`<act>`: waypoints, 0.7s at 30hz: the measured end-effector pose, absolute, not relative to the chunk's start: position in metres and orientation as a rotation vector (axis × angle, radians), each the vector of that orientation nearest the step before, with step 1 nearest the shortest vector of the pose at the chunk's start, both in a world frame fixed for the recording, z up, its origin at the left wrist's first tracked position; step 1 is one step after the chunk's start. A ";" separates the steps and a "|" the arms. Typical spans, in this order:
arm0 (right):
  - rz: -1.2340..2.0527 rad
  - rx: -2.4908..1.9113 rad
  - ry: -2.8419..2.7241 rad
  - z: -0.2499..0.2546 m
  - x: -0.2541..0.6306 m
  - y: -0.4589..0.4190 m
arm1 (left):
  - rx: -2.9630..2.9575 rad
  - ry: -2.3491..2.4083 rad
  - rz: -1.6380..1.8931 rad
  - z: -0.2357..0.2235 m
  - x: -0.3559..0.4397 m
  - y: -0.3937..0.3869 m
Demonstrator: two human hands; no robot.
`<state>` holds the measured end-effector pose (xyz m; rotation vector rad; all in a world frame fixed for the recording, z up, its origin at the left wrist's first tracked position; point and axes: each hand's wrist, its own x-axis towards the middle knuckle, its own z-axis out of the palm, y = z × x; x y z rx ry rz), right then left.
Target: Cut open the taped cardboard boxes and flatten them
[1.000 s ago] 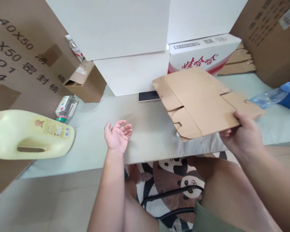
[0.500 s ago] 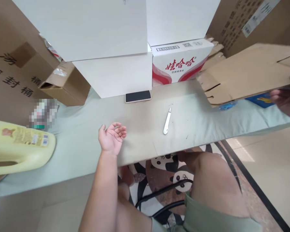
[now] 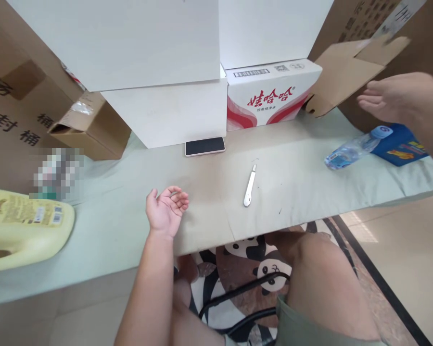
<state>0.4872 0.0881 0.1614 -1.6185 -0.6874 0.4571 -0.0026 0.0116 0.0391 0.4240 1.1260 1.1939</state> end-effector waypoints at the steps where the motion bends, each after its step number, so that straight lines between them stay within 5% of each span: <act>1: 0.553 -1.684 -0.704 0.159 0.480 0.089 | 0.429 1.119 1.194 0.039 -0.003 0.012; 7: 1.117 -1.815 -0.920 0.138 0.404 0.053 | 0.406 1.108 1.225 0.043 -0.006 0.012; 21: 1.382 -1.894 -1.363 0.121 0.267 0.047 | 0.277 0.933 1.401 0.056 -0.039 -0.014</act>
